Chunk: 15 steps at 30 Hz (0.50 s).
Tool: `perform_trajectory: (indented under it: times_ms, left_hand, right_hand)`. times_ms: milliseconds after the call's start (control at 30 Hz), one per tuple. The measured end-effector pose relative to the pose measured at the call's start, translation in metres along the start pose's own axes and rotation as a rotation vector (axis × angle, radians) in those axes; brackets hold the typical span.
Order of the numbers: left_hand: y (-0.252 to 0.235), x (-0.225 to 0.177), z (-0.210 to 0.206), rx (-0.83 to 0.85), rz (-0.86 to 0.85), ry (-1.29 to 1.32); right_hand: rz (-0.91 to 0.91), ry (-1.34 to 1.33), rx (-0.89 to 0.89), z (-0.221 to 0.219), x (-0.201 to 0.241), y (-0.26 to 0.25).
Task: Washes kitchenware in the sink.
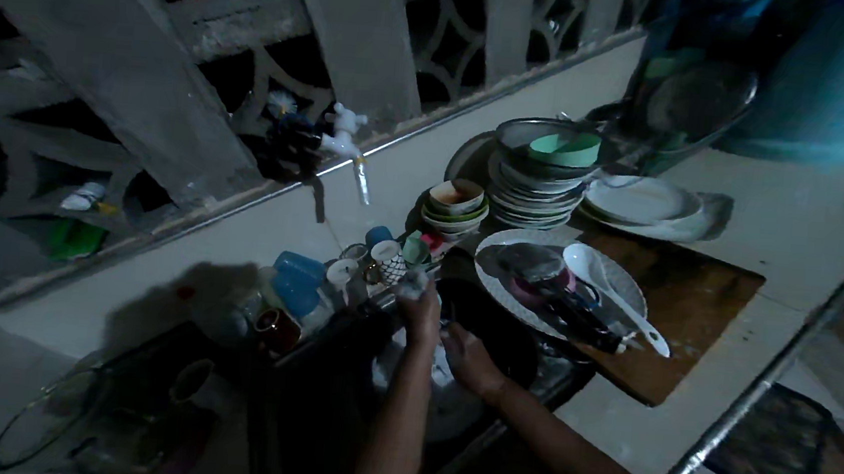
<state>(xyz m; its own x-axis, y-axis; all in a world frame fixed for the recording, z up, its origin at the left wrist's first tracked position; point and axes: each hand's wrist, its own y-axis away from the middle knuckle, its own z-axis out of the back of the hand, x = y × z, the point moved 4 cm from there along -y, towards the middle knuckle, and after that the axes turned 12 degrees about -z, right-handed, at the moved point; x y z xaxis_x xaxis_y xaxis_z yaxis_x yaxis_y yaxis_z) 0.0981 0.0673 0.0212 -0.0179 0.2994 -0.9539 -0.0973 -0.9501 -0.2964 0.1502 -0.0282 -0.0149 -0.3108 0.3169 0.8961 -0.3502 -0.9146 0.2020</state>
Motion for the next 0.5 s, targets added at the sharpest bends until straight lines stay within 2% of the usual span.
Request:
perform_trajectory:
  times_ms: [67, 133, 233, 333, 433, 500]
  left_hand:
    - [0.008, 0.001, -0.006, 0.03, -0.063, -0.011]
    - [0.007, -0.004, 0.0, 0.088, -0.036, -0.088]
    - [0.003, -0.007, 0.012, 0.099, 0.134, -0.014]
    - [0.004, -0.005, 0.017, 0.022, 0.284, 0.263]
    - [0.015, 0.002, 0.014, 0.063, 0.276, 0.619]
    - [0.029, 0.004, 0.011, 0.141, 0.238, 0.552]
  right_hand:
    - [-0.009, 0.015, -0.021, 0.002, 0.004, 0.004]
    - [0.02, 0.048, 0.003, 0.003, 0.002, 0.01]
    - [0.097, 0.015, 0.047, 0.005, -0.007, 0.015]
    - [0.125, -0.227, 0.061, 0.0, -0.016, 0.014]
    - [-0.054, -0.639, 0.219, -0.006, -0.015, 0.018]
    - [-0.197, -0.734, 0.316, -0.009, -0.009, 0.021]
